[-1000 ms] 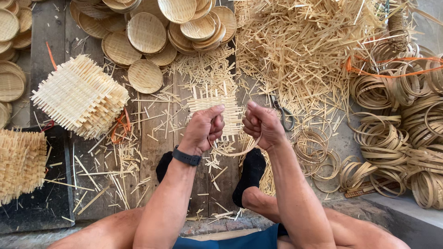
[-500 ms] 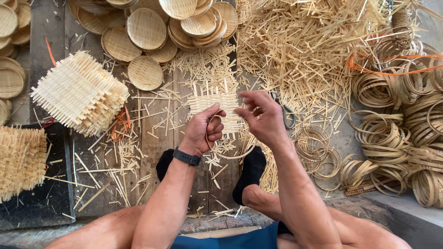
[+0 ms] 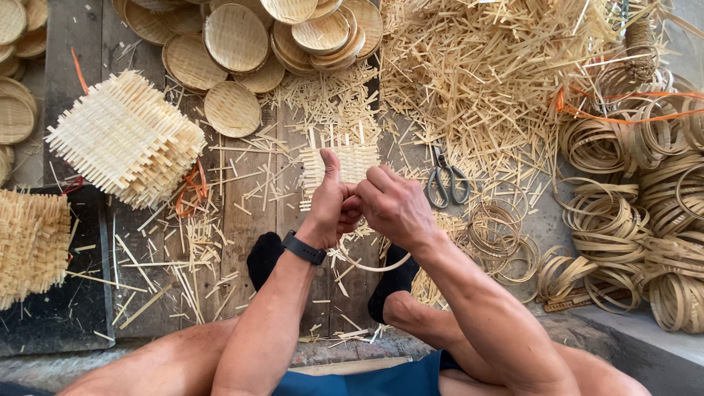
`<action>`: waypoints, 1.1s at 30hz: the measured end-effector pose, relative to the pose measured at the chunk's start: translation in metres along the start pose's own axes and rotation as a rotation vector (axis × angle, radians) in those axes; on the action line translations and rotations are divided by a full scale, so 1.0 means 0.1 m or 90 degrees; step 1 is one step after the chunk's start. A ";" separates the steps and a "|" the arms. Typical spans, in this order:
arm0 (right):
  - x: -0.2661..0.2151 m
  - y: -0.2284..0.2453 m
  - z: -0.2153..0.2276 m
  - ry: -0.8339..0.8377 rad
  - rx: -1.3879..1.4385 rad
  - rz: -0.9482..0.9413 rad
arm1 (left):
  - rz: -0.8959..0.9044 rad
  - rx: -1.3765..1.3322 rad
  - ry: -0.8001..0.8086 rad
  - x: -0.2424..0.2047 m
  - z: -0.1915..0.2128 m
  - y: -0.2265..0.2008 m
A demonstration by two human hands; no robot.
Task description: The person weaves bamboo strips into a basket base, using shears to trim the edges and a wooden mold to shape the structure.
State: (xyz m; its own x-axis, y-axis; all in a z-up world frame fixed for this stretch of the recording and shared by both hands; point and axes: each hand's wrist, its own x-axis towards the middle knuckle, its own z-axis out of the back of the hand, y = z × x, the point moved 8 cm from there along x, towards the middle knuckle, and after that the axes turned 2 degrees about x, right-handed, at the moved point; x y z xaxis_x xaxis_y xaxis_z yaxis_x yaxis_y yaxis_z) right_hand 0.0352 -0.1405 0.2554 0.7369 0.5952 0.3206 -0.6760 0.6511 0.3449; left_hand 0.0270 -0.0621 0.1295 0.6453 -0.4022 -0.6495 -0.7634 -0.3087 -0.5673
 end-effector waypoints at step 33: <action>-0.10 -0.40 0.15 -0.199 0.001 -0.147 | -0.139 -0.178 0.053 -0.02 -0.18 -0.01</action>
State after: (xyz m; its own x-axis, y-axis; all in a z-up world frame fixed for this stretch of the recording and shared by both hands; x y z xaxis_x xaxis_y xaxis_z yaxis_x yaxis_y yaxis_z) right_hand 0.0549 -0.1801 0.2518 0.8335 0.2605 0.4874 -0.4923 0.7507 0.4407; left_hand 0.0265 -0.0770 0.1406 0.7983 -0.3664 -0.4779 -0.5933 -0.6145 -0.5199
